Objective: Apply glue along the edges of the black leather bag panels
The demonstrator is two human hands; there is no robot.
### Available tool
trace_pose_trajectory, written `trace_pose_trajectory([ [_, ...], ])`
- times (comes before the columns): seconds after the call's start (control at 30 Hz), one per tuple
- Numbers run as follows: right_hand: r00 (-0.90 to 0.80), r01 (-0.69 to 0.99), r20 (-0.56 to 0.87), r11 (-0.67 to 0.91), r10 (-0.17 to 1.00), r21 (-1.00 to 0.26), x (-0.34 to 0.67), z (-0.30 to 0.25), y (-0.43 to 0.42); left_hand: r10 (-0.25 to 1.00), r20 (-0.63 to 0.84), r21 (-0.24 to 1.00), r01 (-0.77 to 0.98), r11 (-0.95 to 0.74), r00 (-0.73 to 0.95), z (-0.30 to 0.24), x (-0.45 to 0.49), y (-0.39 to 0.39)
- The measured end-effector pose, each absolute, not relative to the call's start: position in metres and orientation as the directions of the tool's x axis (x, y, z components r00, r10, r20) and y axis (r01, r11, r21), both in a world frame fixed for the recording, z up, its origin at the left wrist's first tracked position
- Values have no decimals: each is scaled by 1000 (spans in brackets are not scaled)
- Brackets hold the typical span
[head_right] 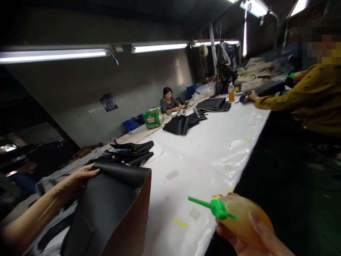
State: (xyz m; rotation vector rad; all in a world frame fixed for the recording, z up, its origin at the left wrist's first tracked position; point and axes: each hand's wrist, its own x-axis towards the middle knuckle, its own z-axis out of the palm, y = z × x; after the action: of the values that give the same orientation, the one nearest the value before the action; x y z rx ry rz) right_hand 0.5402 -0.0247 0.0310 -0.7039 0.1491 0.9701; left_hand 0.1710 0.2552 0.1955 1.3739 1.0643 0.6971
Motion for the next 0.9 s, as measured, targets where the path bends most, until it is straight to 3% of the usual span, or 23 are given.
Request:
trace_pose_trajectory([
  [0.17, 551, -724, -350, 226, 757, -652, 530, 16, -17, 908, -214, 976, 107, 188, 360, 156, 179, 269],
  [0.3, 609, -458, -223, 108, 761, -882, 523, 16, -1, 939, -184, 982, 10, 189, 290, 138, 170, 288],
  [0.4, 580, -220, -111, 25, 807, -975, 512, 25, 21, 956, -190, 979, -31, 202, 223, 128, 167, 301],
  [0.53, 438, 36, -10, -29, 899, -999, 491, 32, 62, 961, -209, 971, -76, 225, 180, 114, 170, 314],
  [0.67, 389, 226, 46, -47, 920, -973, 474, 27, 103, 944, -226, 961, -105, 257, 239, 102, 176, 327],
  [0.9, 369, 317, 82, -42, 926, -948, 463, 13, 151, 902, -200, 948, -156, 277, 382, 82, 177, 347],
])
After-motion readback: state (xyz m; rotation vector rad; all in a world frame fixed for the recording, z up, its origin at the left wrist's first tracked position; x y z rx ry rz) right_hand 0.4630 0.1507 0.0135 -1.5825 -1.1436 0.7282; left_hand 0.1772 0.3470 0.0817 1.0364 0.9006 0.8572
